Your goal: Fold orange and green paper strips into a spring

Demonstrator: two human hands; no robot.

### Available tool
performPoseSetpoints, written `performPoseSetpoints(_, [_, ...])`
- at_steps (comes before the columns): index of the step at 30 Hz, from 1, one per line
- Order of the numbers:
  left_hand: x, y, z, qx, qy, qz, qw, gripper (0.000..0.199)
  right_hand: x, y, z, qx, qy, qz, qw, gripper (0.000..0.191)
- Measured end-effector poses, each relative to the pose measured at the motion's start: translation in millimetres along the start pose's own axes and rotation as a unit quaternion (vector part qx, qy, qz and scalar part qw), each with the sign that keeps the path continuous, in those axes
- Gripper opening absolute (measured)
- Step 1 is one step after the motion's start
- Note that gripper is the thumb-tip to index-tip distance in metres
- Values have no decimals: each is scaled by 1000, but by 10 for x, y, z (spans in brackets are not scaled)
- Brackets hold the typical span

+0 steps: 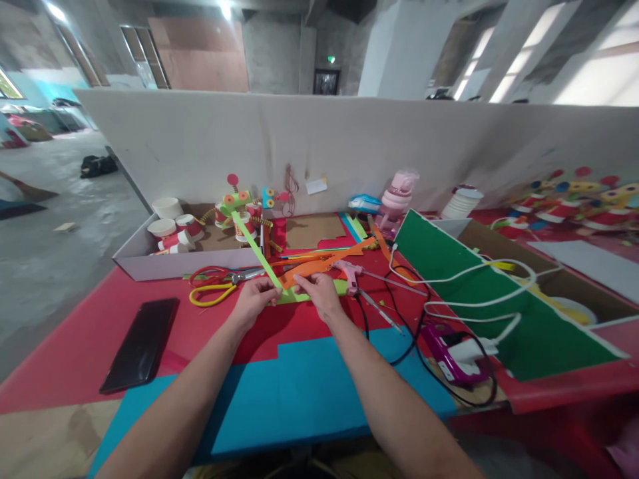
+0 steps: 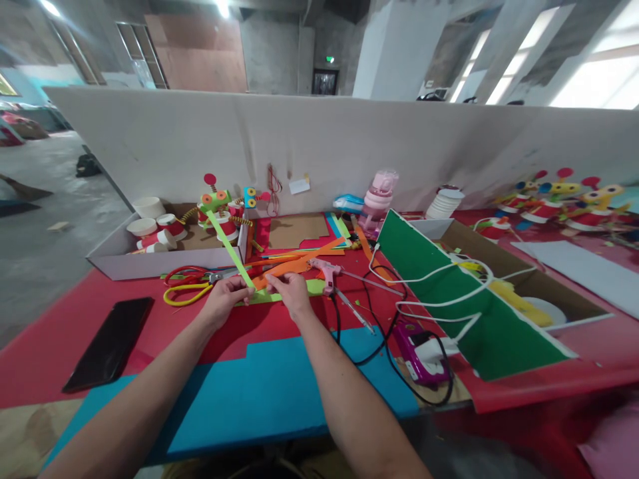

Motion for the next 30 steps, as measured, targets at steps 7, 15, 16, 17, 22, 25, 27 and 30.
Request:
performPoseSetpoints(7, [-15,4,22,3,6,-7,1000,22,91,28,144,-75,50,14,996,33])
performPoseSetpoints(15, [-1,-9,-18,13,5,-1,1000,26,75,51,192,-105,-31,38,993,37])
performPoseSetpoints(16, [0,-8,-17,11,9,-3,1000,27,89,59,217,-116,-40,45,991,39])
performPoseSetpoints(17, [1,-7,-16,9,10,-3,1000,27,106,63,233,-116,-47,50,991,39])
performPoseSetpoints(22, [21,7,-2,10,14,11,1000,30,154,51,209,-52,-59,37,996,36])
performPoseSetpoints(25, [24,9,14,9,28,17,999,29,130,55,199,-42,-45,26,998,31])
performPoseSetpoints(27, [27,9,10,15,38,18,999,30,123,58,207,-50,-42,30,997,28])
performPoseSetpoints(30, [36,7,-10,22,51,16,998,29,157,47,230,-71,-67,47,994,30])
Point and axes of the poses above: each hand's wrist, its own y-axis away from the middle knuckle, its own z-axis out of the palm, x = y × z, the point moved 6 cm from there along -y, towards the middle knuckle
